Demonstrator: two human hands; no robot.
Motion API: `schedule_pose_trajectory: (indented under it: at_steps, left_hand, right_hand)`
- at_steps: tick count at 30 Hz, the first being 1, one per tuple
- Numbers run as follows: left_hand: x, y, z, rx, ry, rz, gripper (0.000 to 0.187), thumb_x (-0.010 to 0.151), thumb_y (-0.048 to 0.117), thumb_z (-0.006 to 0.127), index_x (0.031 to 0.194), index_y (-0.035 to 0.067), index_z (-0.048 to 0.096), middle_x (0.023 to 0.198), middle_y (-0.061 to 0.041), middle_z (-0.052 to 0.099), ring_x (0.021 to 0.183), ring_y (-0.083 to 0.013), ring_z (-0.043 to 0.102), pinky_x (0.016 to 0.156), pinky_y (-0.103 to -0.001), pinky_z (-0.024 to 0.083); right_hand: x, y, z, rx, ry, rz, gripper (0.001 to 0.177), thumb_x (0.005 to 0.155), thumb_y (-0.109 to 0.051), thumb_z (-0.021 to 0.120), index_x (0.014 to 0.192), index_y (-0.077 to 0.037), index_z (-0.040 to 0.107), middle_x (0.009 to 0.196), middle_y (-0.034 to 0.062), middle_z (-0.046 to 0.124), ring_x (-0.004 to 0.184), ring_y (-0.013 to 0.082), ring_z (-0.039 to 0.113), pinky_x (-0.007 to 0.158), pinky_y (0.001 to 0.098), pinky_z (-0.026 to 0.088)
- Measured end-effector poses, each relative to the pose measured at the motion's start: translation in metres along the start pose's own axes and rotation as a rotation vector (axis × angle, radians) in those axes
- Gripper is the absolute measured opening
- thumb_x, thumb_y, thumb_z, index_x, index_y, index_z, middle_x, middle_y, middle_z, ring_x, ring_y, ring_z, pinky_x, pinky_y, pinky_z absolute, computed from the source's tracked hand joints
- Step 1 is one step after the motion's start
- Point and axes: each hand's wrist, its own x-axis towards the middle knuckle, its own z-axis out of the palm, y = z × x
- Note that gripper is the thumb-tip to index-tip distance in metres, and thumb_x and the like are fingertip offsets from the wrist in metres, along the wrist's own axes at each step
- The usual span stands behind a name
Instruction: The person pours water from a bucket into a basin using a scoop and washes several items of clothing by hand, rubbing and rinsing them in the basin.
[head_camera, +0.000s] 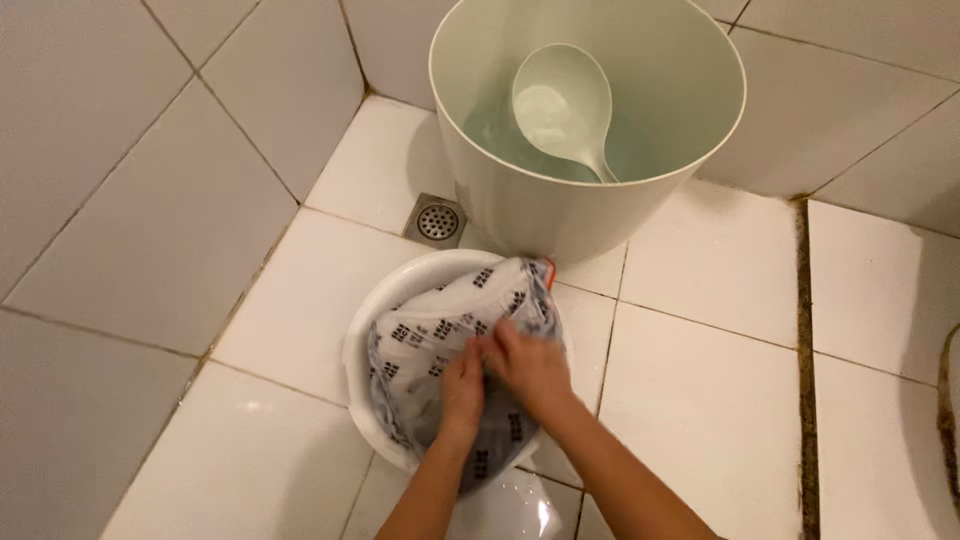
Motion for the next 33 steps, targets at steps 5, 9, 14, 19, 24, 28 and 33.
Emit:
schedule_pose_trajectory:
  at_steps: [5, 9, 14, 19, 24, 28, 33]
  left_hand:
    - [0.024, 0.007, -0.026, -0.271, -0.021, -0.094, 0.072, 0.107, 0.06, 0.047, 0.125, -0.007, 0.066, 0.109, -0.012, 0.068, 0.096, -0.0227, 0.06, 0.085, -0.039, 0.05]
    - [0.058, 0.012, -0.06, -0.272, 0.028, -0.034, 0.066, 0.105, 0.057, 0.047, 0.142, 0.002, 0.053, 0.128, -0.008, 0.066, 0.116, -0.021, 0.063, 0.099, -0.036, 0.048]
    - [0.026, 0.006, -0.043, 0.481, 0.096, 0.313, 0.045, 0.103, 0.036, 0.059, 0.135, 0.005, 0.055, 0.132, -0.02, 0.061, 0.122, -0.0357, 0.059, 0.109, -0.045, 0.047]
    - [-0.017, 0.028, -0.026, 0.832, 0.032, 0.704, 0.061, 0.079, 0.034, 0.077, 0.136, 0.019, 0.06, 0.142, -0.026, 0.045, 0.126, -0.0509, 0.039, 0.103, -0.065, 0.037]
    - [-0.014, 0.03, -0.021, 0.939, 0.07, 0.522, 0.039, 0.081, 0.032, 0.076, 0.117, 0.025, 0.064, 0.132, -0.008, 0.053, 0.12, -0.0351, 0.048, 0.103, -0.056, 0.037]
    - [0.004, 0.014, -0.014, 1.166, 0.019, 0.417, 0.035, 0.089, 0.022, 0.066, 0.124, 0.019, 0.061, 0.128, -0.008, 0.053, 0.117, -0.034, 0.049, 0.098, -0.052, 0.039]
    - [0.028, -0.001, -0.011, 1.258, 0.033, 0.421, 0.034, 0.086, 0.013, 0.06, 0.12, 0.013, 0.06, 0.127, -0.011, 0.052, 0.113, -0.0366, 0.049, 0.094, -0.053, 0.039]
  right_hand:
    - [-0.013, -0.012, 0.042, -0.383, -0.054, -0.36, 0.045, 0.099, -0.02, 0.055, 0.14, -0.002, 0.051, 0.064, 0.0101, 0.07, 0.046, 0.0268, 0.065, 0.033, 0.0439, 0.05]
    - [-0.015, 0.037, 0.06, 0.114, -0.181, -0.033, 0.041, 0.1, -0.019, 0.057, 0.14, -0.022, 0.049, 0.096, 0.0157, 0.073, 0.08, 0.0296, 0.071, 0.066, 0.0438, 0.056]
    - [-0.004, 0.079, 0.053, 0.584, -0.135, -0.008, 0.072, 0.069, 0.01, 0.07, 0.133, -0.01, 0.043, 0.131, 0.0217, 0.055, 0.112, 0.0318, 0.057, 0.088, 0.0412, 0.051]
    - [0.005, 0.081, 0.055, 0.775, -0.071, 0.421, 0.037, 0.093, -0.008, 0.068, 0.128, -0.01, 0.055, 0.102, 0.018, 0.068, 0.095, 0.0324, 0.067, 0.083, 0.0398, 0.055]
    - [0.006, 0.081, 0.091, 0.065, 0.042, 0.069, 0.036, 0.093, -0.005, 0.062, 0.127, -0.011, 0.051, 0.115, 0.0185, 0.063, 0.103, 0.0376, 0.064, 0.086, 0.0455, 0.054]
    - [0.01, 0.072, 0.116, -0.118, -0.048, 0.057, 0.042, 0.093, -0.006, 0.059, 0.132, -0.006, 0.044, 0.119, 0.0228, 0.056, 0.113, 0.0412, 0.059, 0.089, 0.0435, 0.055]
    - [0.026, 0.059, 0.111, -0.052, -0.24, 0.2, 0.062, 0.086, -0.029, 0.071, 0.132, -0.002, 0.038, 0.129, 0.0243, 0.048, 0.124, 0.0402, 0.049, 0.097, 0.0471, 0.051]
